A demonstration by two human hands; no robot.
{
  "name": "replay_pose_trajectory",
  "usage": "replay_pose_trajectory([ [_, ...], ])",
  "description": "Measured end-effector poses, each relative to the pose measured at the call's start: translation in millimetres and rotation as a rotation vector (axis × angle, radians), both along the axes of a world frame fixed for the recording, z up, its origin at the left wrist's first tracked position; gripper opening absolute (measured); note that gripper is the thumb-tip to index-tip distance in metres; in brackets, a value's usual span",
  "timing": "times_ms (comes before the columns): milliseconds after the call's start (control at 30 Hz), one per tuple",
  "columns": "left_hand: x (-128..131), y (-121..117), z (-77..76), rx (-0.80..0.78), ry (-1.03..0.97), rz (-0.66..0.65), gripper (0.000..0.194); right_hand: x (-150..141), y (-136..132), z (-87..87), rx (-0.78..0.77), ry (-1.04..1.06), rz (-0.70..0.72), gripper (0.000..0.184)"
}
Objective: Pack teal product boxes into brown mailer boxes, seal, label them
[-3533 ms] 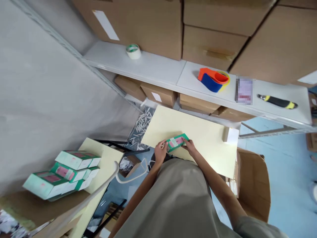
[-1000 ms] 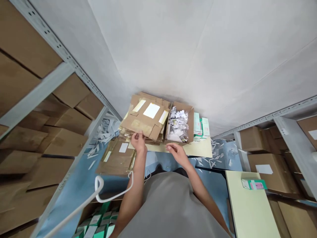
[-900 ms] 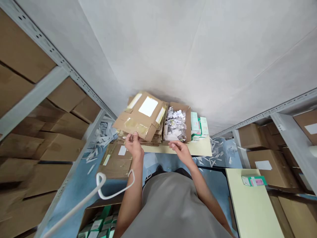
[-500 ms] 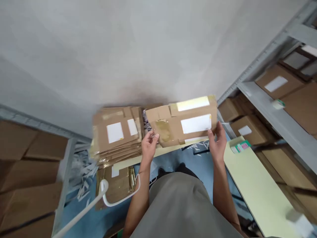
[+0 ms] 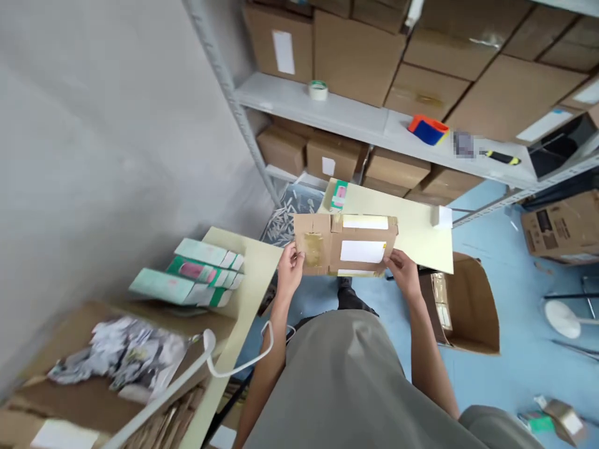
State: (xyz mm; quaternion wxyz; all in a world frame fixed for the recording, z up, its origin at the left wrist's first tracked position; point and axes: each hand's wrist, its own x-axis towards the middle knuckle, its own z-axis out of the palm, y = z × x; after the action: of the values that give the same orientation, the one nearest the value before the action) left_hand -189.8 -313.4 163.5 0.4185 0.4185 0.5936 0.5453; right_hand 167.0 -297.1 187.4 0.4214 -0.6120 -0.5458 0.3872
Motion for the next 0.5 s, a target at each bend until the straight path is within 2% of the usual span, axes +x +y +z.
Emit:
replay_pose_trajectory([
  [133,55.0,85.2,-23.4,-0.071,0.099,-0.115,0.015,56.3,28.5,-36.0,-0.06,0.075,-0.069,0.053],
  [233,100.5,149.0,-39.4,-0.107,0.181,-0.117,0.005,87.9,64.7,-57.4,-0.053,0.068,-0.142,0.044],
  [367,160.2,215.8,-54.3,-0.144,0.185,-0.147,0.012,123.7,117.7,-78.1,-0.053,0.023,-0.202,0.029],
  [500,207.0,255.4,-66.7,-0.174,0.118,-0.204,0.027,146.3,162.9,-98.9,-0.099,0.038,-0.196,0.029],
])
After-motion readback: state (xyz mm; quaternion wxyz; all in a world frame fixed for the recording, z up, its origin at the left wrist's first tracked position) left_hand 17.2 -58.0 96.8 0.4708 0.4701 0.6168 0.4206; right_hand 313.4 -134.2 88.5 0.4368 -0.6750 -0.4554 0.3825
